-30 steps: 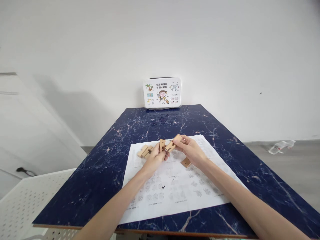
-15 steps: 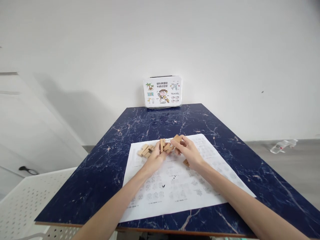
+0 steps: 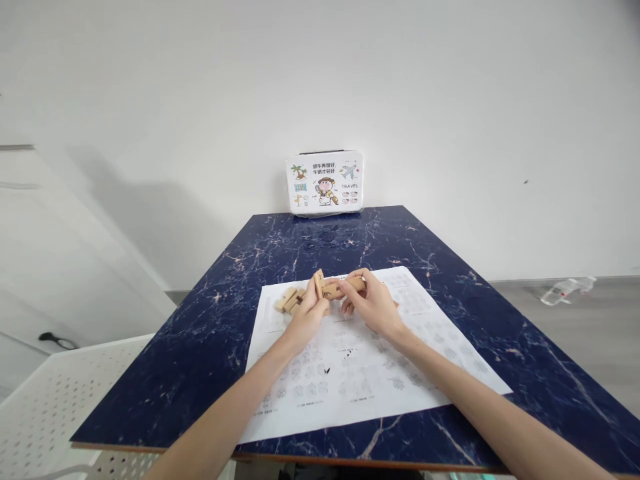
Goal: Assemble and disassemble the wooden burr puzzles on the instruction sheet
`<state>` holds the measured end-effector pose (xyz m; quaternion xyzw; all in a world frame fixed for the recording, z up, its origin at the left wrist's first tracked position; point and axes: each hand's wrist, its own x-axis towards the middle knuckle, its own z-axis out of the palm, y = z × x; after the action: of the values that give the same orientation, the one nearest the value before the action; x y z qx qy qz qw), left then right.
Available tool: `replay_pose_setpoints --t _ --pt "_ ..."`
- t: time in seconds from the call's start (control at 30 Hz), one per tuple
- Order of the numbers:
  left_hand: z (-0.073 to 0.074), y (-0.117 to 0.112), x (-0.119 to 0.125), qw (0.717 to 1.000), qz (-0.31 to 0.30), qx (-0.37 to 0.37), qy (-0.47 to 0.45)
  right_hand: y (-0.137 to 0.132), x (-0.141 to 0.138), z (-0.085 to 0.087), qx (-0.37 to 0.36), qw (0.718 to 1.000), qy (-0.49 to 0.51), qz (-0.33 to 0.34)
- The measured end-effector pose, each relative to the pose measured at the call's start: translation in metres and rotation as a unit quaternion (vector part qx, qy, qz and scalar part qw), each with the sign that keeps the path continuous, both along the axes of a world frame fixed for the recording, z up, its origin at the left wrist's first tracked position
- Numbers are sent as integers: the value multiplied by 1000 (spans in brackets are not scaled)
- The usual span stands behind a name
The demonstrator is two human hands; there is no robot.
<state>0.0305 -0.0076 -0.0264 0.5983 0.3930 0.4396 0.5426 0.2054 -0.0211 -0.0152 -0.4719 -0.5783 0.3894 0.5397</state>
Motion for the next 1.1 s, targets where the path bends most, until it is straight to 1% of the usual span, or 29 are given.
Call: replay_pose_setpoints --t 0.13,0.3,0.4,0.57,0.67,0.87,1.1 --pt "3 -3 3 999 -37 11 5 -1 -4 -2 7 1000 14 -5" --pt "1 -5 3 998 -55 20 -1 -3 -3 -3 15 999 -24 -22" --pt "3 -5 2 998 -58 8 -17 -4 -2 -3 7 1000 -27 -5" --pt "9 -6 2 999 -35 -21 -31 -5 -4 -4 4 997 -59 41" --pt "7 -5 3 997 -37 -32 -62 -8 -7 -5 11 998 -52 42" --pt "2 -1 5 987 -38 -62 -142 -12 -12 -4 20 999 -50 0" --pt "8 -5 9 970 -14 -93 -226 -13 -17 -7 26 1000 0 -9"
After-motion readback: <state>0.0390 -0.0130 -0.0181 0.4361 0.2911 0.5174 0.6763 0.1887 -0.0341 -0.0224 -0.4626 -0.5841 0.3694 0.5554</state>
